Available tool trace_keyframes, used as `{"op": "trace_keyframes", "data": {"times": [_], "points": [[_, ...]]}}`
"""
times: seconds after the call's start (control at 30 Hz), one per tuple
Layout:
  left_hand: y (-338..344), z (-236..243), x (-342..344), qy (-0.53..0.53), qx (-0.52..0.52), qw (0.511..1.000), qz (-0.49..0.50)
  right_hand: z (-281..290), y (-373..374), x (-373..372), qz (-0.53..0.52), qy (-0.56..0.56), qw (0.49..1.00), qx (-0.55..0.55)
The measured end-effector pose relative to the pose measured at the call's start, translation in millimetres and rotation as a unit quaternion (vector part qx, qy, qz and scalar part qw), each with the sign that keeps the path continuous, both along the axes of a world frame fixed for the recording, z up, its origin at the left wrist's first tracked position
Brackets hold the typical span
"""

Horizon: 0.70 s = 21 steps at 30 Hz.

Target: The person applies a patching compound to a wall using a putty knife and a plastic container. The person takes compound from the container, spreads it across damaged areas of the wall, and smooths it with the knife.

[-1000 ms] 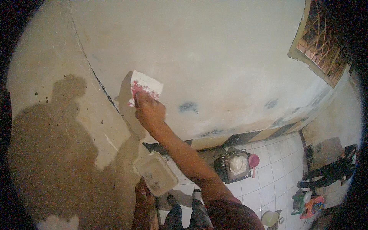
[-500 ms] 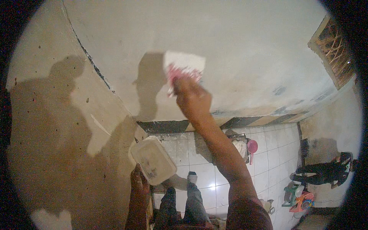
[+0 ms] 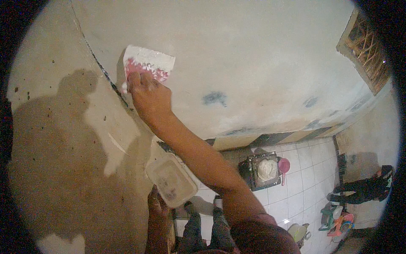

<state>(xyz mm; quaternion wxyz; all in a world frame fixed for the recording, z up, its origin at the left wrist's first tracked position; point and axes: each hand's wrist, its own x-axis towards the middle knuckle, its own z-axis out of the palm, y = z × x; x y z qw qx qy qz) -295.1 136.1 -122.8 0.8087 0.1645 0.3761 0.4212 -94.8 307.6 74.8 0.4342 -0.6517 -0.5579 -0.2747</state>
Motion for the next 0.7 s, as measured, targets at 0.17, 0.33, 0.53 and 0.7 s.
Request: {"op": "trace_keyframes", "data": {"times": [0.17,0.33,0.53,0.7], "points": [[-0.7,-0.8,-13.5,0.028,0.035,0.999,0.014,19.8,-28.1,44.7,-0.024,-0.166,0.986,0.016],[3.3,1.8,-4.0,-0.026,0.011,0.999,0.029,-74.0,-26.5,106.2,-0.049,-0.331,0.941,-0.054],[-1.8,-3.1,-9.6,-0.014,0.017,0.999,0.028,-37.7,-82.0,96.2,-0.062,-0.002,0.998,0.016],[-2.7,-15.5,-13.4,-0.007,0.007,1.000,0.028,29.6,-71.3,120.6,-0.143,0.209,0.960,0.119]]}}
